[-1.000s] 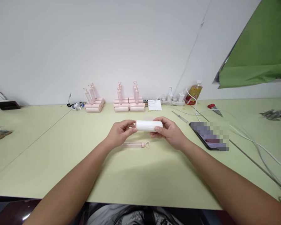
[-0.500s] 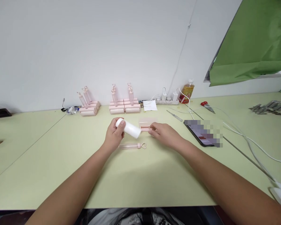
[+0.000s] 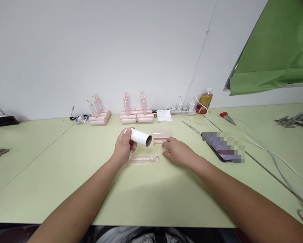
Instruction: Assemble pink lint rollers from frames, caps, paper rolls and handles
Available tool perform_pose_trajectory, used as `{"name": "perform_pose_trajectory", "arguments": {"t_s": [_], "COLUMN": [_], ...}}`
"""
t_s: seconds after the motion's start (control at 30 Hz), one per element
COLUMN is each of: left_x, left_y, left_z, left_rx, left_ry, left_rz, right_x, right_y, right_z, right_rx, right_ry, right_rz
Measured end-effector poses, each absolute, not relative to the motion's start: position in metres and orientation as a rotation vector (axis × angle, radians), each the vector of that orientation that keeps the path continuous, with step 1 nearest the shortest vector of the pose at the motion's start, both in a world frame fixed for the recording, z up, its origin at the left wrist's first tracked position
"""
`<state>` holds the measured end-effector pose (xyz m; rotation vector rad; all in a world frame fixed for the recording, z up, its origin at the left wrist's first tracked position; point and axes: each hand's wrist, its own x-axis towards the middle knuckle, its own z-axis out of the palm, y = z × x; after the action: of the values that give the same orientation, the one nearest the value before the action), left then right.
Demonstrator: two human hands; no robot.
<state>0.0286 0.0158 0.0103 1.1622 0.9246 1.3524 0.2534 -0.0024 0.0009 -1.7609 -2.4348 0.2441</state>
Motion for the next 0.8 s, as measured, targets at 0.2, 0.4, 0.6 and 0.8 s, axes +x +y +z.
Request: {"name": "perform_pose_trajectory", "arguments": {"t_s": [0.2, 0.4, 0.6, 0.8], "left_x": [0.028, 0.028, 0.029, 0.03], "left_y": [0.016, 0.017, 0.017, 0.017], "left_z": [0.01, 0.008, 0.006, 0.005], "left_rx": [1.124, 1.112, 1.112, 1.12], "left_ry": [0.899, 0.89, 0.894, 0.93], "left_rz": [1.372, 1.372, 1.366, 1.336], "right_x": [0.25, 0.248, 0.247, 0.235], "right_y": [-0.007, -0.009, -0.004, -0.002], "right_z": [0.002, -0.001, -0.003, -0.015], "right_rx": [-1.734, -1.747, -1.617, -1.47], "right_ry": [-2.53, -2.531, -2.366, -2.321], "right_rz": [0.306, 0.246, 0.264, 0.253]}}
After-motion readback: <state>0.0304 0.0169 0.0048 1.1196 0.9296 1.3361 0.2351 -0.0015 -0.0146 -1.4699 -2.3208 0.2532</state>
